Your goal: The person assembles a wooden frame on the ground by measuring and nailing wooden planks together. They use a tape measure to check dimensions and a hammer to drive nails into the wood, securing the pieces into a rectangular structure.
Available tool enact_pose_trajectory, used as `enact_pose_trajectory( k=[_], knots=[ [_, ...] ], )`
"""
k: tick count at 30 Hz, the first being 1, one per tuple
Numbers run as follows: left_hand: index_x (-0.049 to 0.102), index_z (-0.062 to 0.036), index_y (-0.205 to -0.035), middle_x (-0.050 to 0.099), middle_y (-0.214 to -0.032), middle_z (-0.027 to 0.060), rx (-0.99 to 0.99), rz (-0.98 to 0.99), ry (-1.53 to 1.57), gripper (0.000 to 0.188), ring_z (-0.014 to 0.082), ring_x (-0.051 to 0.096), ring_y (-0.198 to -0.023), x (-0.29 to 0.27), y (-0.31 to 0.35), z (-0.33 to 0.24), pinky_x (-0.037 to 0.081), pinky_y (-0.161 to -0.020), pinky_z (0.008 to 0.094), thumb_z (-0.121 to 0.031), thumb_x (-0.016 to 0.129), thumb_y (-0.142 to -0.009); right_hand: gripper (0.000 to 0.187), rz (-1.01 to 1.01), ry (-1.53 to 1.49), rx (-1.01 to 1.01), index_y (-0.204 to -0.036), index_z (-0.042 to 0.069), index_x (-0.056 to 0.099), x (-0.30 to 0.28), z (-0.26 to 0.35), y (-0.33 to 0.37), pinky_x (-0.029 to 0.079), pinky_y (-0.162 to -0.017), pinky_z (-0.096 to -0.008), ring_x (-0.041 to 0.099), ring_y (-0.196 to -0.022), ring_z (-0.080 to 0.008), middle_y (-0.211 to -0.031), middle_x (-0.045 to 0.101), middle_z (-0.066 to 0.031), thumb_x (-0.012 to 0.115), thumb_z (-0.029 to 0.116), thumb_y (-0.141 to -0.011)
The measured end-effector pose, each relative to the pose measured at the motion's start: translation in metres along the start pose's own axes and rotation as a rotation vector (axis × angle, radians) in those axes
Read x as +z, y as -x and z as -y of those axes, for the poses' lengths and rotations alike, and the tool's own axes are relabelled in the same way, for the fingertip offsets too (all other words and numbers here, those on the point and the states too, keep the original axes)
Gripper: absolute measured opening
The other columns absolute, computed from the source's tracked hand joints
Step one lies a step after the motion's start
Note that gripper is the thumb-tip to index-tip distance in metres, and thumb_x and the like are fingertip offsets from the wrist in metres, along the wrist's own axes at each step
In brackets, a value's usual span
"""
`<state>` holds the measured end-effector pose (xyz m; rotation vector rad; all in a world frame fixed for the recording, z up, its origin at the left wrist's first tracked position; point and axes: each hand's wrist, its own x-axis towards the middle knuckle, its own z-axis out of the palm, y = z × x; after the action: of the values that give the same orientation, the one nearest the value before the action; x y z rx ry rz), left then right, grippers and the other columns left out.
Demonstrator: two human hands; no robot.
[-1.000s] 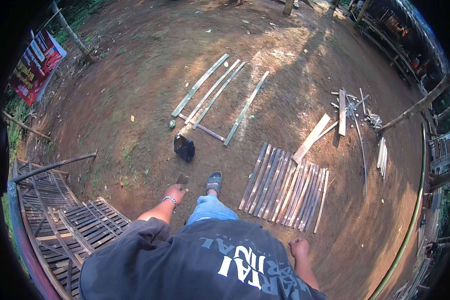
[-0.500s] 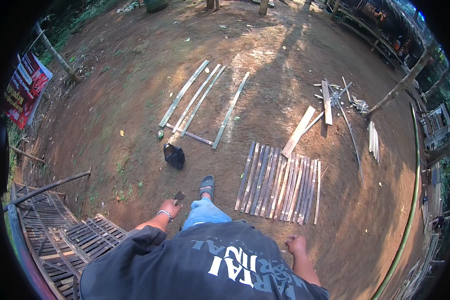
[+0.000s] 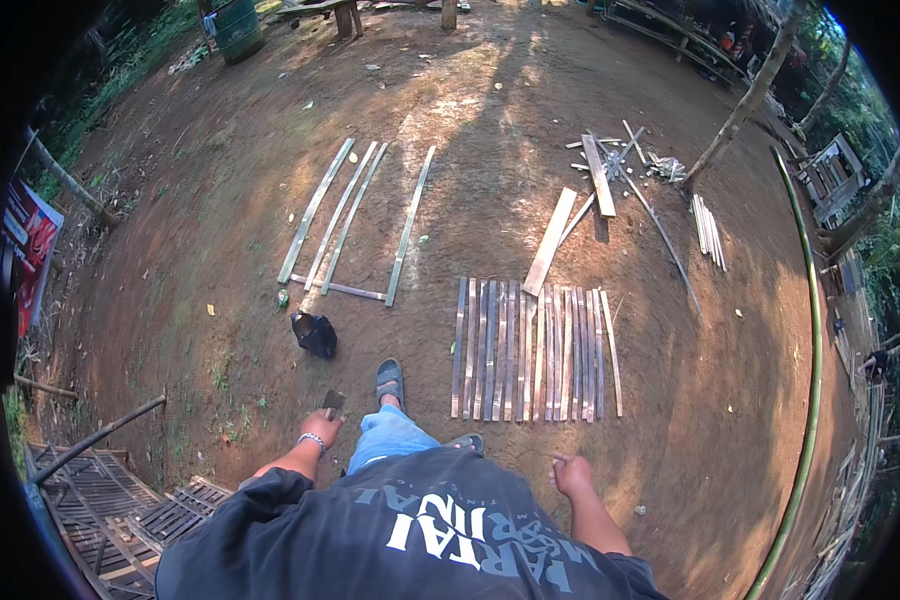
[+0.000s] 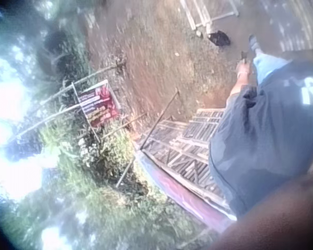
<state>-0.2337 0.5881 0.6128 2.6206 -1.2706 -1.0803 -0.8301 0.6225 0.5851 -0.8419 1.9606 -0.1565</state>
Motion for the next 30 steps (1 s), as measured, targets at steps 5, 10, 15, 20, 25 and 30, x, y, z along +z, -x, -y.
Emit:
enact_pose_trajectory(
  k=[5,10,15,20,25,30],
  knots=[
    [0.071,-0.0002,-0.103,0.073,-0.102,0.025,0.128,0.013,0.012,0.047,0.0429,0.068,-0.101,0.0,-0.002,-0.041,0.053,-0.087,0.0481,-0.043,0.075,-0.084,0.041,-0.055,0.029,-0.118,-0.129,0.009,0.069,0.004,-0.04,-0.012,0.058,-0.072,-0.0346,0.072,-0.086,-0.0199,-0.091,0.075,-0.0113,0.075,0.011,-0.088],
    [0.072,-0.004,-0.106,0.073,-0.108,0.0241,0.13,0.078,-0.054,0.043,0.0416,0.068,-0.104,-0.011,0.011,-0.056,0.054,-0.091,0.0478,-0.041,0.074,-0.084,0.045,-0.111,0.077,-0.099,-0.126,0.01,0.07,-0.009,-0.02,0.035,0.058,-0.076,-0.034,0.072,-0.088,-0.0201,-0.103,0.075,-0.0133,0.079,0.009,-0.081],
    [0.072,-0.0036,-0.107,0.072,-0.109,0.0239,0.122,0.105,-0.061,0.045,0.0416,0.068,-0.105,0.002,0.005,-0.027,0.053,-0.091,0.0478,-0.041,0.075,-0.083,0.042,-0.076,0.253,-0.085,-0.124,0.009,0.07,-0.014,-0.071,0.013,0.06,-0.073,-0.0359,0.072,-0.085,-0.0212,-0.098,0.075,-0.0115,0.077,0.007,-0.082],
    [0.072,-0.0035,-0.109,0.072,-0.111,0.0239,0.044,0.093,-0.1,0.046,0.0418,0.068,-0.106,-0.009,0.02,-0.017,0.053,-0.091,0.0482,-0.042,0.076,-0.084,0.035,0.002,-0.164,0.085,-0.12,0.009,0.072,-0.01,-0.043,0.027,0.059,-0.074,-0.0358,0.072,-0.075,-0.0214,-0.094,0.075,-0.0109,0.075,0.009,-0.085],
    [0.073,-0.0043,-0.112,0.072,-0.111,0.0243,0.044,0.081,-0.07,0.048,0.0416,0.068,-0.107,-0.004,0.014,-0.008,0.053,-0.092,0.0481,-0.044,0.075,-0.084,0.03,-0.096,0.216,-0.134,-0.114,0.008,0.074,-0.01,-0.014,0.031,0.058,-0.072,-0.0366,0.071,-0.073,-0.0218,-0.087,0.073,-0.0099,0.075,0.007,-0.084],
    [0.073,-0.0052,-0.113,0.072,-0.111,0.0242,0.047,0.089,-0.083,0.046,0.0413,0.068,-0.108,0.004,0.007,-0.024,0.053,-0.094,0.0476,-0.042,0.074,-0.085,0.025,-0.094,0.206,-0.174,-0.108,0.007,0.075,-0.008,-0.026,0.002,0.057,-0.072,-0.0372,0.071,-0.073,-0.0218,-0.088,0.075,-0.0115,0.076,0.009,-0.084]
  ],
)
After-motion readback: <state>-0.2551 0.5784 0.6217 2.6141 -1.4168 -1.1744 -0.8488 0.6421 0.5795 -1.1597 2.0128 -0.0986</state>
